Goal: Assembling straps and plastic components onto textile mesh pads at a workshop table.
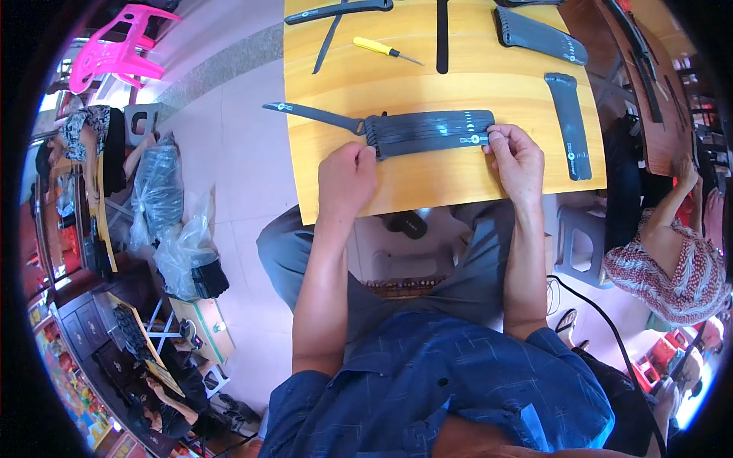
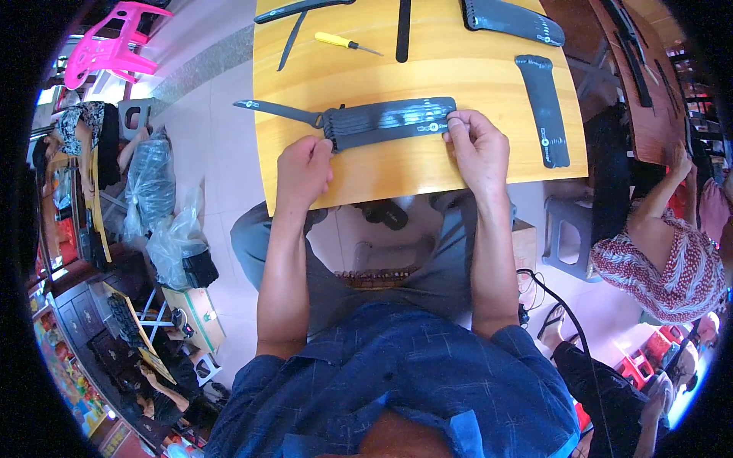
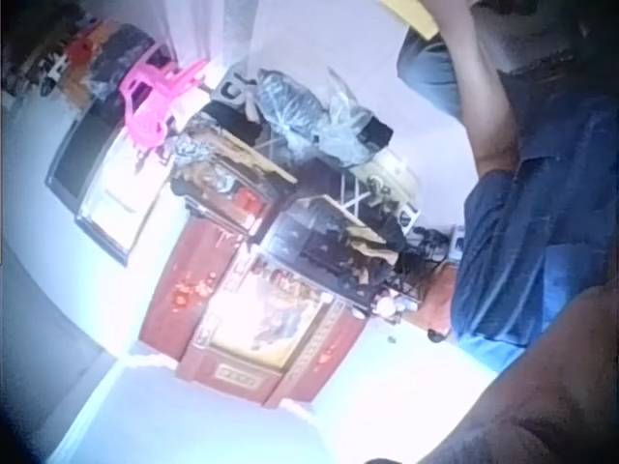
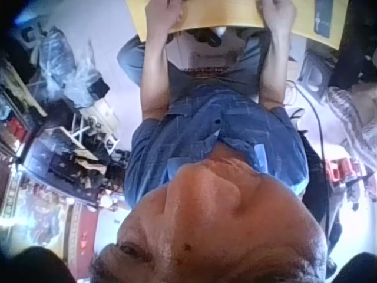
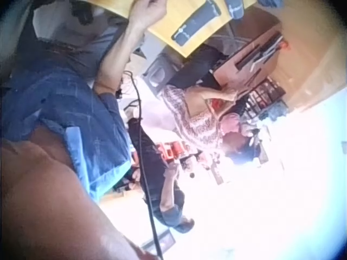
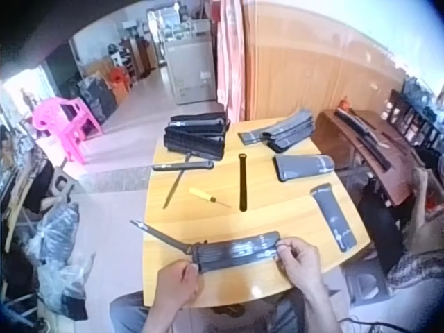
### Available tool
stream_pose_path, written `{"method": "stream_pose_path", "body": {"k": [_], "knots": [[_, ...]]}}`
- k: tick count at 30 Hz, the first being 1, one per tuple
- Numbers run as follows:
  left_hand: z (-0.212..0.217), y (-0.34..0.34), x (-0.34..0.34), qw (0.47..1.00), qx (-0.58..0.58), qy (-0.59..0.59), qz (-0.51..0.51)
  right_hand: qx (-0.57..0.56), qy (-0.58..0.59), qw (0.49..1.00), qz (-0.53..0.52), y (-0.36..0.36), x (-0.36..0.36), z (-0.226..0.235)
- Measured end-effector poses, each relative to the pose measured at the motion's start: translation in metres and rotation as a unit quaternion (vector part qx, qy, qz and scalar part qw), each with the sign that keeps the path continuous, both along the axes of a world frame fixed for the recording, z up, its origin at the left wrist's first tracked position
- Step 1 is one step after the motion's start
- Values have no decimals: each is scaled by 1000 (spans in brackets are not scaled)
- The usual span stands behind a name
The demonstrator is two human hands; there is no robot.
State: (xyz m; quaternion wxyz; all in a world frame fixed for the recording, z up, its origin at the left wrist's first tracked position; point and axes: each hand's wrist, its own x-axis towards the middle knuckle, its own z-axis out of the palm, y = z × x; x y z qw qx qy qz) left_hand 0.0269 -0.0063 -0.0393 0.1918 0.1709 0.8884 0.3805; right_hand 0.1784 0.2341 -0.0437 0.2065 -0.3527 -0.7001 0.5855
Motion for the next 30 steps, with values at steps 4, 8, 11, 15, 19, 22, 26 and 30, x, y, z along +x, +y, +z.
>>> {"method": "stream_pose_path", "body": {"k": [4,8,11,15,19,22,26,30], "knots": [[0,2,0,1000,5,-5,5,7,-10,1000,1,0,0,3],[-1,5,1,1000,0,8,22,23,-11,1000,2,2,-1,0],[-4,4,-2,1000,-19,20,3,23,-6,1000,1,4,-2,-5],[-2,4,-3,1000,-22,0,8,66,-19,998,5,6,-1,-12],[6,7,0,999,-36,-13,21,86,-55,995,2,5,-2,-8],[12,10,3,998,-23,-35,38,98,-52,994,-8,4,-2,-7],[20,11,5,998,-22,-47,37,124,-65,990,-2,6,-2,-8],[19,11,4,998,-24,-40,32,167,-87,982,1,5,-4,-4]]}}
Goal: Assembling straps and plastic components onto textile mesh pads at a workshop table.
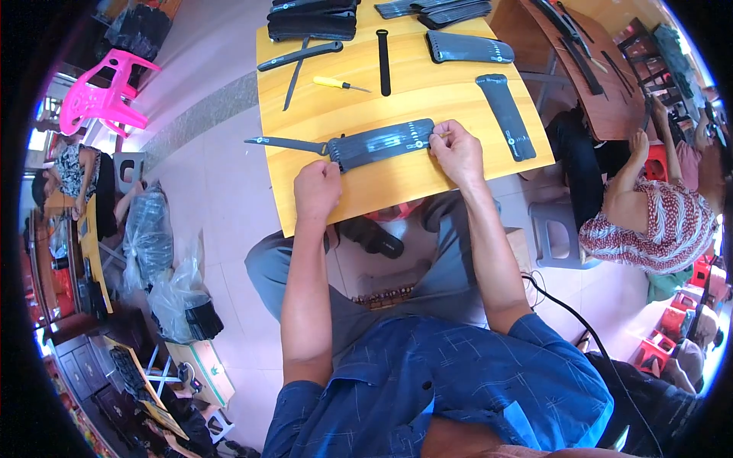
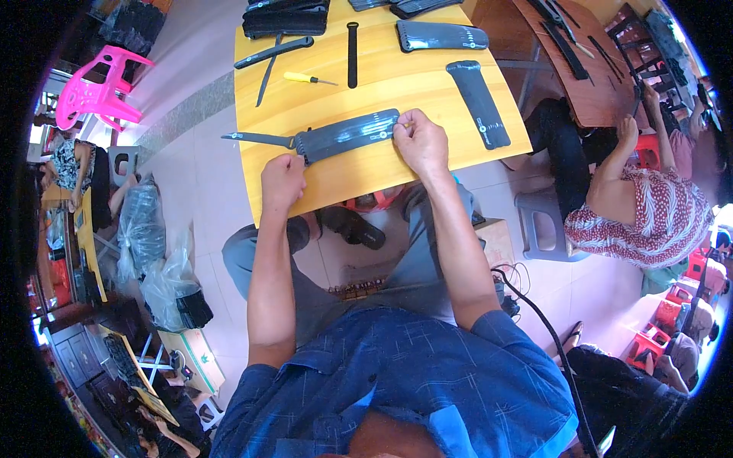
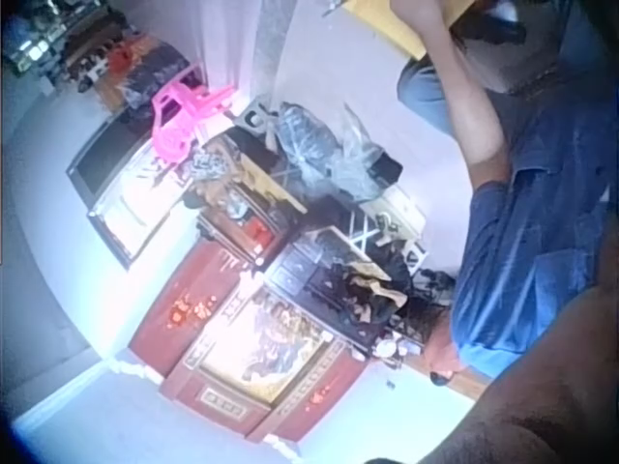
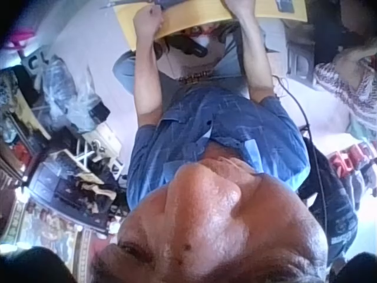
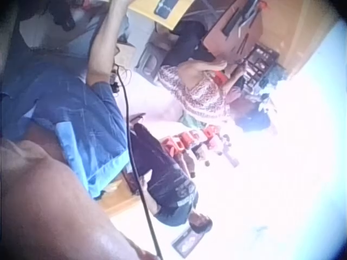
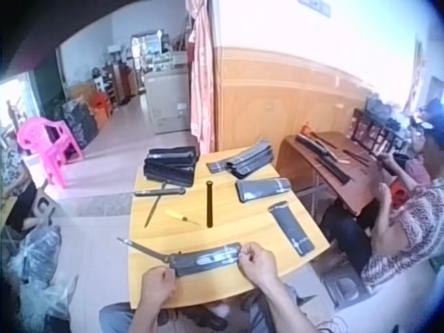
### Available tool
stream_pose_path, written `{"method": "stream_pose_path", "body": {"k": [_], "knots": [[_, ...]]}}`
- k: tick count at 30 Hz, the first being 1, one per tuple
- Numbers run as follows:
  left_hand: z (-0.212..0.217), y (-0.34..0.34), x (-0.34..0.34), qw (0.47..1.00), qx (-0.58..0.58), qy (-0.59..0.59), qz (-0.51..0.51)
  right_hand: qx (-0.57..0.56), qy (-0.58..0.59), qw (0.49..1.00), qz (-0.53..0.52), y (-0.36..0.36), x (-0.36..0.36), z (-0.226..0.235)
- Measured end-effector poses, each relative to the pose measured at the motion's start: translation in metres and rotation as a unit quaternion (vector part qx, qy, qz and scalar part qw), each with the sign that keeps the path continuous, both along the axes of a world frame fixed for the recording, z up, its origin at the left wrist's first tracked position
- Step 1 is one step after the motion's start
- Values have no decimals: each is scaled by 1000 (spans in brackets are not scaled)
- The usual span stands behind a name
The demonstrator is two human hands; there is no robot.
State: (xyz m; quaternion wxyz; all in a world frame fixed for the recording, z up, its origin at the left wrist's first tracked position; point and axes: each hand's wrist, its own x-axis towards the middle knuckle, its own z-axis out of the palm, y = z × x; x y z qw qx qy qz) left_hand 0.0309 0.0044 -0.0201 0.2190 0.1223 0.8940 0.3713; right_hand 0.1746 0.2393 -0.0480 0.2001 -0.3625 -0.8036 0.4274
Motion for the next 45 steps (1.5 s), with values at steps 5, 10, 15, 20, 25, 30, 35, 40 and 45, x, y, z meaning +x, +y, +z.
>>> {"method": "stream_pose_path", "body": {"k": [5,10,15,20,25,30,35,40,45], "knots": [[0,1,0,1000,3,-15,10,24,-18,1000,3,4,-2,-1],[-20,-4,-9,997,-19,65,-27,29,-42,999,5,3,-4,8],[-5,4,-9,993,-90,54,-47,22,-80,996,14,10,-5,7],[7,-2,-8,983,-147,77,-72,31,-85,996,14,6,-5,11],[5,-24,16,977,-87,191,-30,88,-65,994,1,-13,4,23],[4,-31,75,945,58,310,-88,246,65,963,84,-49,15,22],[5,3,98,888,50,334,-311,347,-42,916,199,-70,12,6],[-6,7,78,887,19,327,-326,329,-93,910,234,-68,14,1],[-14,-23,53,897,-67,314,-304,329,-95,908,240,-69,17,4]]}}
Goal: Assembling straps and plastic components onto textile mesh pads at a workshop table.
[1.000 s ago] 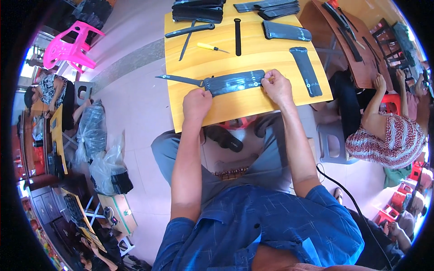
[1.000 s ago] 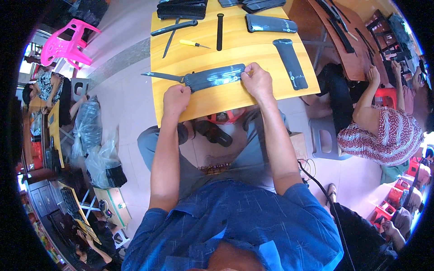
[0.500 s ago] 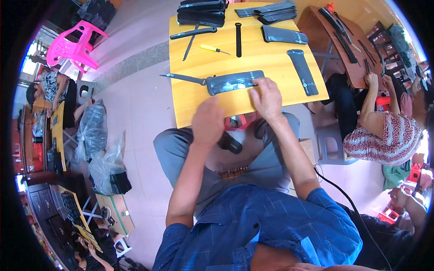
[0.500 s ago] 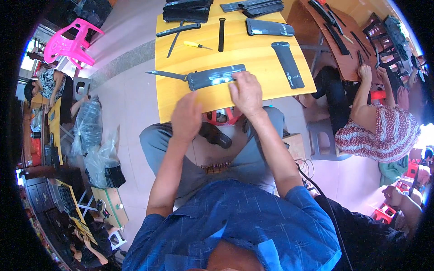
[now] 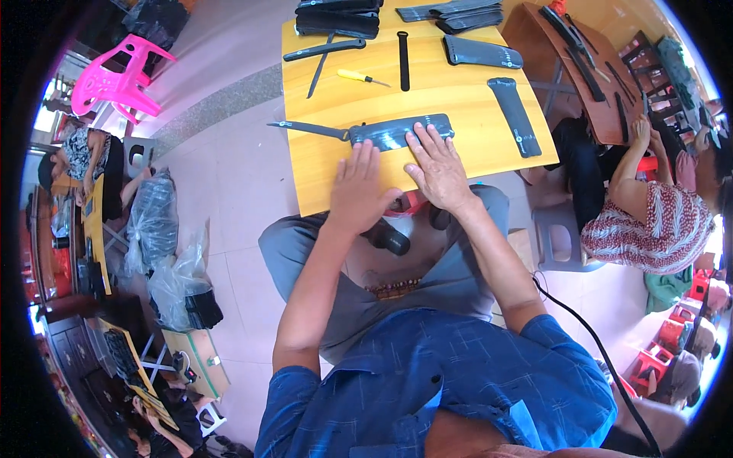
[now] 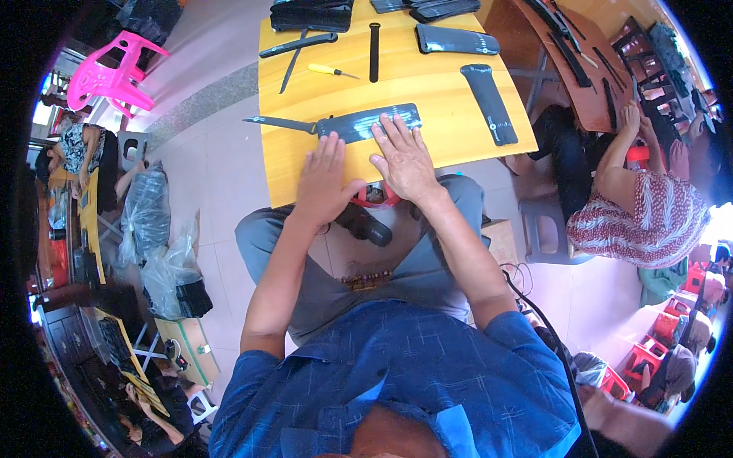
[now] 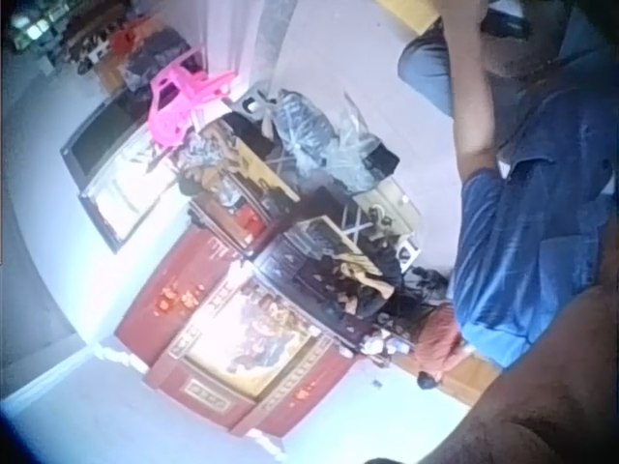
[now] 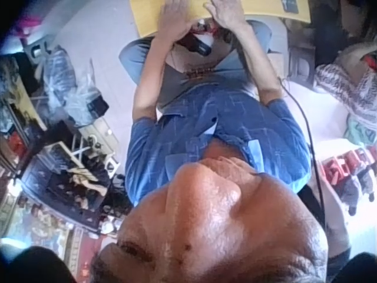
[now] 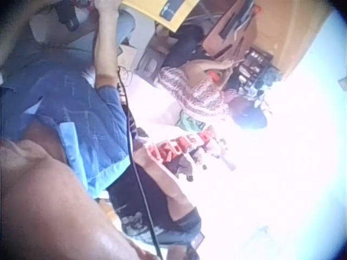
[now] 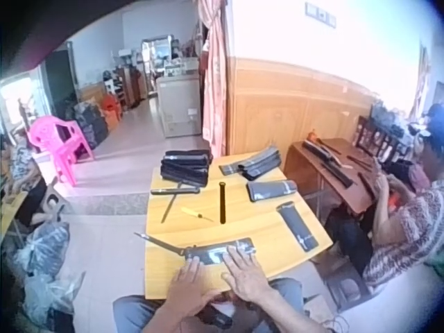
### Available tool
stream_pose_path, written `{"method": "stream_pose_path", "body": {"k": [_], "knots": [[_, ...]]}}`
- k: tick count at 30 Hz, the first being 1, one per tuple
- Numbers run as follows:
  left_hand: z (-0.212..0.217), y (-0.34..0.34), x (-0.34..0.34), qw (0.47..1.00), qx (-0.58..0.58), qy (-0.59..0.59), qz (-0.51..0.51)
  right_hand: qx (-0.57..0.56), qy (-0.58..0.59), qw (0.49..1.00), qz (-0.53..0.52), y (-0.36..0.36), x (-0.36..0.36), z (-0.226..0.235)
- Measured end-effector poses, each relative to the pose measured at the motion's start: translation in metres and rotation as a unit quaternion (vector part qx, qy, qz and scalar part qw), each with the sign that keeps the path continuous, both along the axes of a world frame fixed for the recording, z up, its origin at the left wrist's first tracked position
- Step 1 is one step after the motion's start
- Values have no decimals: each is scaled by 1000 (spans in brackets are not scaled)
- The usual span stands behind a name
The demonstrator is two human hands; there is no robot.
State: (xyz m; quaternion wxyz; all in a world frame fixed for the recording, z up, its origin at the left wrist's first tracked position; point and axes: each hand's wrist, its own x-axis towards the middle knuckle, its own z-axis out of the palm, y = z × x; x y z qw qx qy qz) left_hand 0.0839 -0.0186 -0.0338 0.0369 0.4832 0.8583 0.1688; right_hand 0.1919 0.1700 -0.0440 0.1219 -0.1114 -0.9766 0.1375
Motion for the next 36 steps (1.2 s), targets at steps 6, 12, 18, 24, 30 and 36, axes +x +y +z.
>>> {"method": "stream_pose_path", "body": {"k": [6,12,18,24,30,36], "knots": [[-3,-17,-7,999,-18,27,-1,-5,-16,1000,-2,1,0,1],[-15,-23,-2,998,5,41,49,-11,-9,1000,3,3,1,-2],[-11,-22,-2,997,11,51,49,-12,-7,1000,-12,2,0,-1],[-10,-21,-1,997,27,42,52,-64,47,996,-31,1,1,5],[-8,-22,0,997,29,47,50,-85,158,978,-109,25,-7,6],[-7,-22,-2,997,41,36,48,-83,171,976,-106,46,-16,14]]}}
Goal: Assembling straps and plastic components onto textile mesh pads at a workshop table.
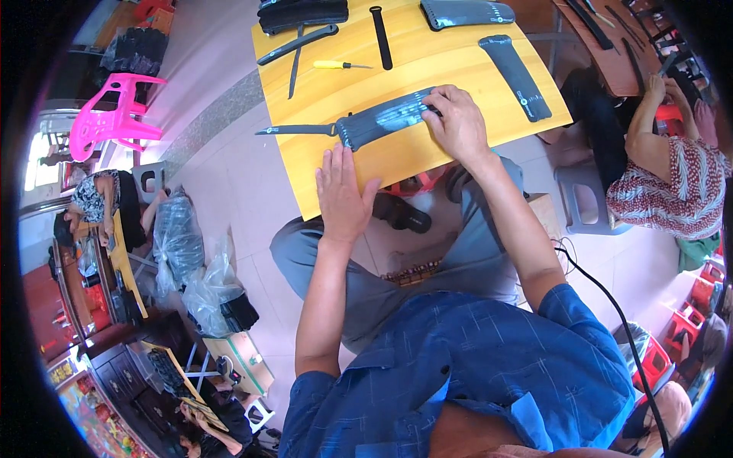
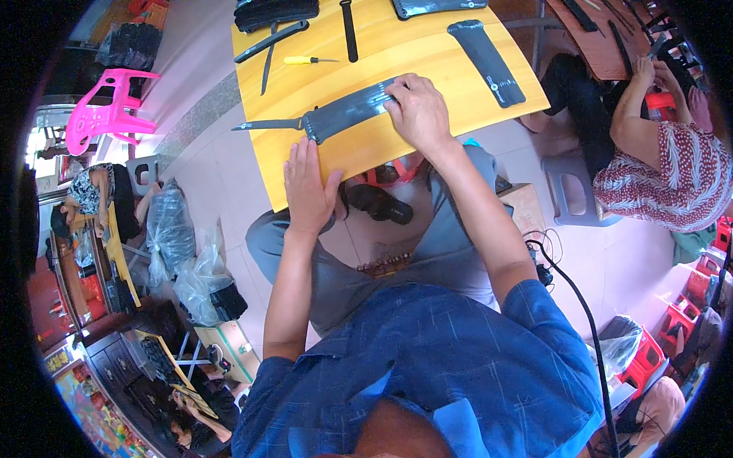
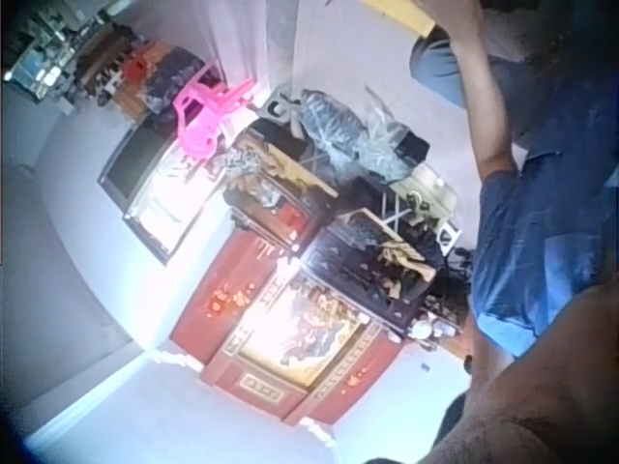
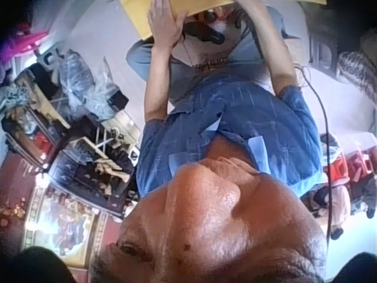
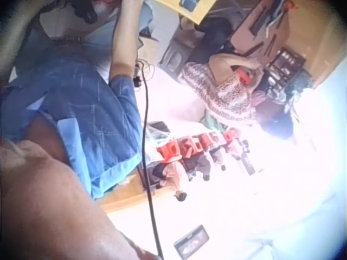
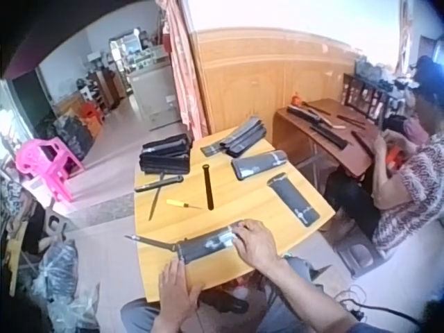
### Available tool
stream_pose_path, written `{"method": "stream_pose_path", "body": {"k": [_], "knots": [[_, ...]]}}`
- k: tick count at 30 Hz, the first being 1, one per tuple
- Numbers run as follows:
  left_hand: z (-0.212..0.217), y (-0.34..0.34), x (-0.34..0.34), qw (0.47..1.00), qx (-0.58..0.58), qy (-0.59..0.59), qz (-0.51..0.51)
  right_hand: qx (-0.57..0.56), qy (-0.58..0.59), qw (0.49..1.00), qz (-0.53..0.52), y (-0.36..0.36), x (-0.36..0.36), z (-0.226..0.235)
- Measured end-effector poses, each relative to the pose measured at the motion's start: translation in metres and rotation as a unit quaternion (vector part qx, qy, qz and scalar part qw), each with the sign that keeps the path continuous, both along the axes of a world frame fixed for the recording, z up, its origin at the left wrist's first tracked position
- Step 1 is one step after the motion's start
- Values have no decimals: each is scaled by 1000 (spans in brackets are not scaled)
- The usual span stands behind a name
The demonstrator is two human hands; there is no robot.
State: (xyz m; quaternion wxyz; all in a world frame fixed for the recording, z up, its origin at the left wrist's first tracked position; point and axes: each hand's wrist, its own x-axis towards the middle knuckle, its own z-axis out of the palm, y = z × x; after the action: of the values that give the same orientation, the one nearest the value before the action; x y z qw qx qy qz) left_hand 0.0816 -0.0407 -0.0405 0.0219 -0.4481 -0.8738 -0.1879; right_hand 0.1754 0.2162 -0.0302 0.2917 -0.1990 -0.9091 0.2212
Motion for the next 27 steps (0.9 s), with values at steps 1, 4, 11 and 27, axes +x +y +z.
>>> {"method": "stream_pose_path", "body": {"k": [1,4,11,27], "knots": [[1,2,0,1000,11,-4,2,-16,15,1000,2,5,0,-3],[9,10,-2,998,70,7,5,-59,45,997,10,22,0,-9],[34,82,6,983,163,-15,-84,-112,-35,993,-13,56,6,-1],[18,176,20,995,84,-47,-27,-226,-154,962,-16,73,-5,2]]}}
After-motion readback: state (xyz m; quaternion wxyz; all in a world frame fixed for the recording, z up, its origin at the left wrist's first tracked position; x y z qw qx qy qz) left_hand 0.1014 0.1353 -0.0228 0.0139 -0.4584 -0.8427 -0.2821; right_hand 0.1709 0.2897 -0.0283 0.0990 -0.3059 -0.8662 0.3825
